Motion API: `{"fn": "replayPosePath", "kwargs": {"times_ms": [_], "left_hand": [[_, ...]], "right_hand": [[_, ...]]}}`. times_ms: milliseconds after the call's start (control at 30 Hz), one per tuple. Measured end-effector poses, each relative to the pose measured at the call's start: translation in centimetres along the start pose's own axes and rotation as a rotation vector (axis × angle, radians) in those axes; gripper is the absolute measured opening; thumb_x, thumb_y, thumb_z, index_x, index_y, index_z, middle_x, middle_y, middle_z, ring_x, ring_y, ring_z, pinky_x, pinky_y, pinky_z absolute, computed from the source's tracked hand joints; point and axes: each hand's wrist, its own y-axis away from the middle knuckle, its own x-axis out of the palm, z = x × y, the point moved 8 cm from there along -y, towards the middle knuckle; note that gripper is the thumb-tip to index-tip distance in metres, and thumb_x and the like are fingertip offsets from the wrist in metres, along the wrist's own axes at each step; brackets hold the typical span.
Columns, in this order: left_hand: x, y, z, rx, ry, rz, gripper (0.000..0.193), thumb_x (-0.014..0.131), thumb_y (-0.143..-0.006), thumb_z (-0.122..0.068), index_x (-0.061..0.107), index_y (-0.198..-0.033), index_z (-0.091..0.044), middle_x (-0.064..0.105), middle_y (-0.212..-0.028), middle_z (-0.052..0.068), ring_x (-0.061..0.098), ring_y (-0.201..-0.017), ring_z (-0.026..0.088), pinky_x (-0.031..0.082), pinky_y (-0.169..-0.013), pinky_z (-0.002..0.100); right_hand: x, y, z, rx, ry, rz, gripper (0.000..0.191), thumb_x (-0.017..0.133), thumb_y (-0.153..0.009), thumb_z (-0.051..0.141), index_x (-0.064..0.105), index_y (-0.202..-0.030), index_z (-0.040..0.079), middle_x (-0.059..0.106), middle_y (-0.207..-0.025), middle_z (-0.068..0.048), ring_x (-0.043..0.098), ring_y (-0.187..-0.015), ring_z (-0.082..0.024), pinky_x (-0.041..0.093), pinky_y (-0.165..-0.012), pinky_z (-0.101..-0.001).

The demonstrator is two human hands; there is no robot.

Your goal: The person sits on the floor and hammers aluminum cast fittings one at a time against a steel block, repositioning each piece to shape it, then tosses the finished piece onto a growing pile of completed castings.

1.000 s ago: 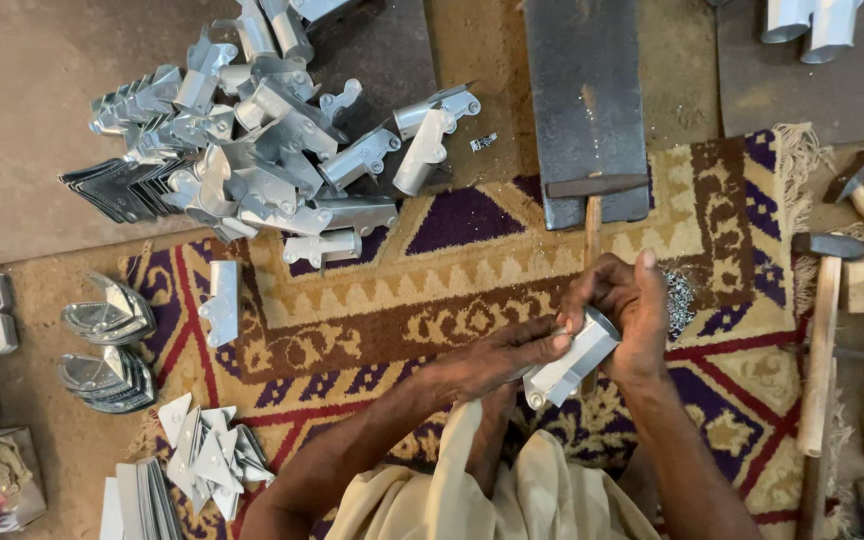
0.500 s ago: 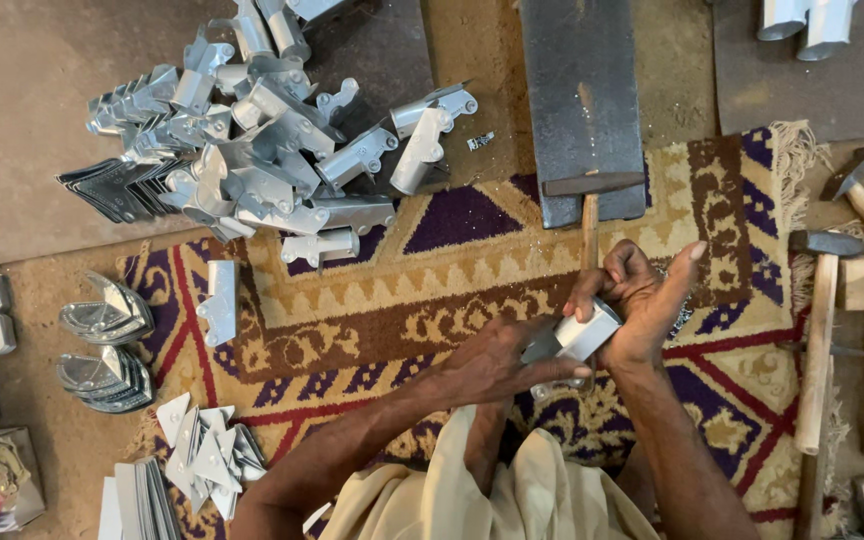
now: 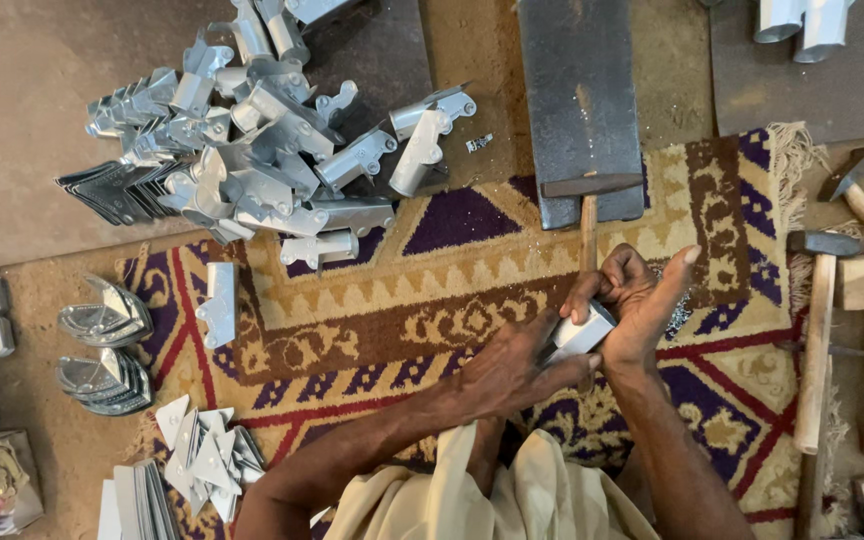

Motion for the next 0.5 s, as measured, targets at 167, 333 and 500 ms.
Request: {"fn": "replayPosePath", "kwargs": {"times_ms": [167, 333, 500], "left_hand": [[-1.1, 0.1, 0.0, 0.079, -0.142, -0.123, 0.071, 0.064, -0.101, -0.053, 0.054, -0.120, 0.015, 0.065, -0.065, 0.020, 0.062, -0.047, 0.025, 0.049, -0.038, 0.040], [-1.7, -0.2, 0.1, 0.055, -0.137, -0.140, 0.071, 0.064, -0.098, -0.049, 0.054, -0.126, 0.015, 0.066, -0.064, 0.021, 0.067, -0.049, 0.030, 0.054, -0.041, 0.042], [-2.6, 0.0, -0.8, 0.132, -0.095, -0.156, 0.064, 0.065, -0.100, -0.044, 0.055, -0.126, 0.013, 0.070, -0.076, 0.023, 0.073, -0.063, 0.032, 0.061, -0.057, 0.041]], "right_hand": [[0.5, -0.1, -0.5, 0.068, -0.052, -0.048, 0.074, 0.020, -0.099, 0.085, 0.041, -0.087, 0.015, 0.052, -0.056, -0.013, 0.050, -0.048, -0.021, 0.051, -0.054, -0.0358], [0.8, -0.5, -0.4, 0.028, -0.029, -0.024, 0.075, 0.021, -0.100, 0.083, 0.044, -0.088, 0.012, 0.053, -0.062, -0.013, 0.051, -0.053, -0.021, 0.046, -0.055, -0.0337], [0.4, -0.6, -0.7, 0.003, 0.015, -0.059, 0.074, 0.020, -0.101, 0.084, 0.042, -0.087, 0.014, 0.050, -0.057, -0.012, 0.048, -0.048, -0.020, 0.041, -0.048, -0.0311]]}}
